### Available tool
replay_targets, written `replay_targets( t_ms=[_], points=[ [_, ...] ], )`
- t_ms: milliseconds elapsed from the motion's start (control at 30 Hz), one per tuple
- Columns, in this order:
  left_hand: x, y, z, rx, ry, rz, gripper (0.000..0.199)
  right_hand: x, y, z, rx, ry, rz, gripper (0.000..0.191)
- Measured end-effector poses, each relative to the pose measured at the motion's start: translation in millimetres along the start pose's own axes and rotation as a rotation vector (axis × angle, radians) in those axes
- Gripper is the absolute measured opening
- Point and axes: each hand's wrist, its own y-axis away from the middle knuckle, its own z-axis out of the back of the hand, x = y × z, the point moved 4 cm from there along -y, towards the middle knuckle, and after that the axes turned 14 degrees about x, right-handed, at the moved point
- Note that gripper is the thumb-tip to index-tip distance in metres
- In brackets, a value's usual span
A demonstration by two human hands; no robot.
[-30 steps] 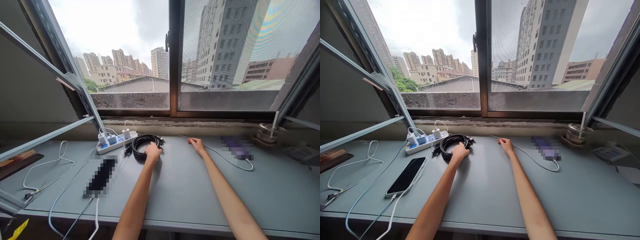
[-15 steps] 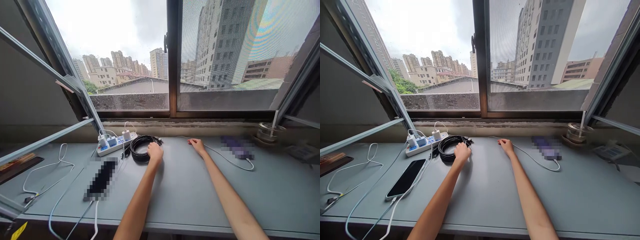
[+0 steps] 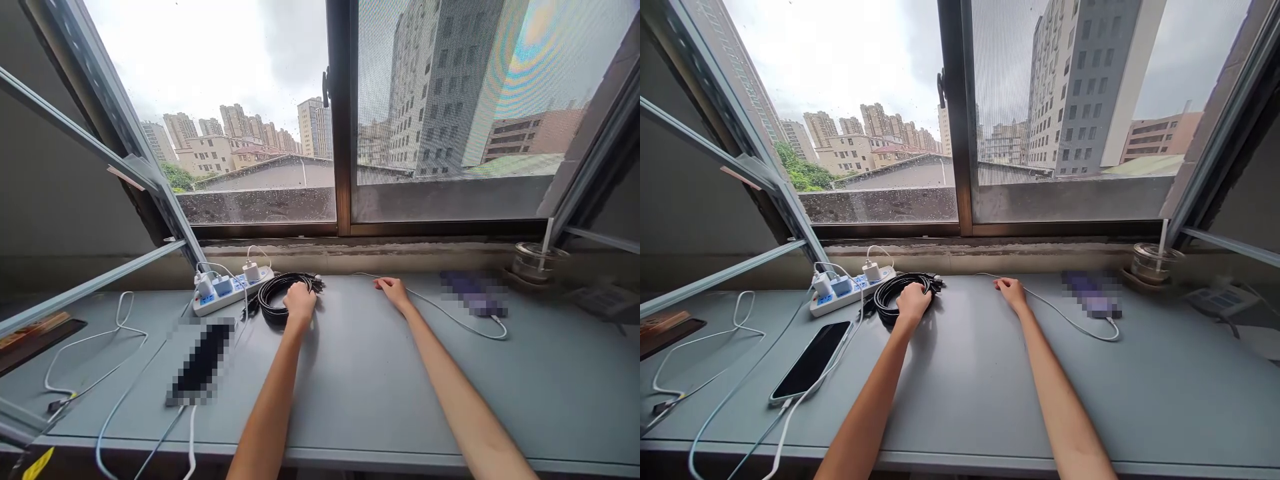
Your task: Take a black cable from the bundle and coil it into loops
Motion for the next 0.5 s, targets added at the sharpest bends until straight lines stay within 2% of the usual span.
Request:
replay_targets(
  t_ms=[133, 233, 333, 500],
  points=[
    [0, 3, 7.0, -0.042, 0.072, -0.009, 0.019, -1, 0, -1, -0.001, -0.013, 0.017, 0.027],
    [-2, 7, 15.2, -0.144, 0.156, -0.01, 0.023, -2, -2, -2, -0.008, -0.019, 0.018, 0.027],
    [-1, 12, 28.1, -0.3, 0.28, 0.003, 0.029, -3, -4, -3, -0.013, -0.023, 0.012, 0.028],
    [8, 28, 57.3, -0.635, 0.59, 0.026, 0.035, 0, -5, -4, -0.011, -0.038, 0.004, 0.027]
  ],
)
